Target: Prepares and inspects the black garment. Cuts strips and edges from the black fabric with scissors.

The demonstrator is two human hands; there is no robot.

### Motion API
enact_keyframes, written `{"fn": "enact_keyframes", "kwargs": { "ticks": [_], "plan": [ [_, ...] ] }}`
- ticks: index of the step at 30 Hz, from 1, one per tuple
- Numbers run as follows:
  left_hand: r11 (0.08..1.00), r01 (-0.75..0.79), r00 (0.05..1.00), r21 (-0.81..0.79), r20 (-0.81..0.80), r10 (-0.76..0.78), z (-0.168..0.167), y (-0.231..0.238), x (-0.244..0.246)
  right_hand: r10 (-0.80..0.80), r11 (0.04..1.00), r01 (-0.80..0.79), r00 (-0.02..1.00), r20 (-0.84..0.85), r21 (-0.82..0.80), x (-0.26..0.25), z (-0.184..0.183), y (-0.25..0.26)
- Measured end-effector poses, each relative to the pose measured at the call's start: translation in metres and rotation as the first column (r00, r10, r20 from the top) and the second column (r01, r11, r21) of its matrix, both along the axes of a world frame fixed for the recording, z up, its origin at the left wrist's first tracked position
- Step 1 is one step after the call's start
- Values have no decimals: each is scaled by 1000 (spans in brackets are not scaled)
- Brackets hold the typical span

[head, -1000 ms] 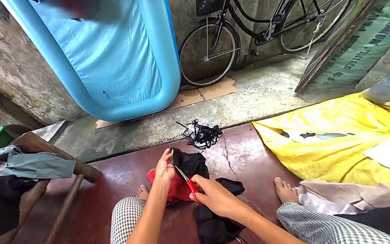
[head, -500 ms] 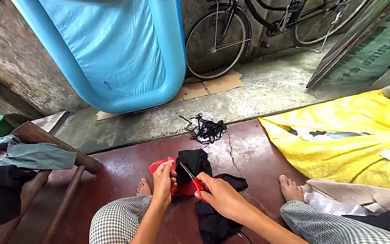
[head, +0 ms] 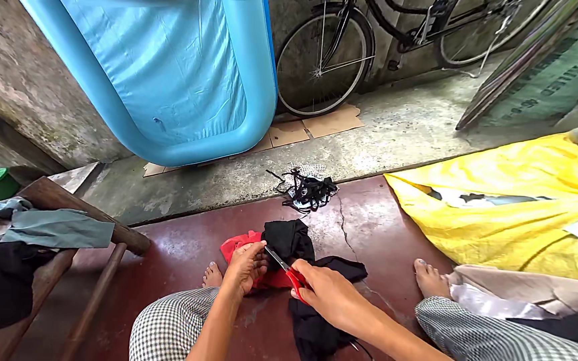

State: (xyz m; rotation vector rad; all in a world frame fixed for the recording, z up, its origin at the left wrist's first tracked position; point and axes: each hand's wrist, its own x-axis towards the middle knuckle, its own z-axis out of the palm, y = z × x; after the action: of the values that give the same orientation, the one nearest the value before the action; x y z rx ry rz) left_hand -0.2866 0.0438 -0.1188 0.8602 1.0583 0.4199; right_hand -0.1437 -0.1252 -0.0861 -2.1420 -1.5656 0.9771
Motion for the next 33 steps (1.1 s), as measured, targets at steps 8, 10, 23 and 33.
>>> {"fn": "enact_keyframes", "kwargs": {
  "ticks": [8, 10, 23, 33],
  "plan": [
    [956, -276, 927, -101, 233, 293, 7, -1, 5, 2, 1000, -2, 997, 74, -4, -2, 4, -5],
    [943, -332, 909, -37, 256, 330, 12, -2, 9, 4, 1000, -3, 998, 70, -15, -2, 3, -4],
    [858, -143, 939, 493, 341, -39, 69, -1, -1, -97, 968, 114, 991, -87, 224, 3, 15, 3],
    [813, -40, 947, 580, 282, -154, 77, -2, -6, -20, 971, 75, 971, -238, 227, 6, 21, 4]
  ]
}}
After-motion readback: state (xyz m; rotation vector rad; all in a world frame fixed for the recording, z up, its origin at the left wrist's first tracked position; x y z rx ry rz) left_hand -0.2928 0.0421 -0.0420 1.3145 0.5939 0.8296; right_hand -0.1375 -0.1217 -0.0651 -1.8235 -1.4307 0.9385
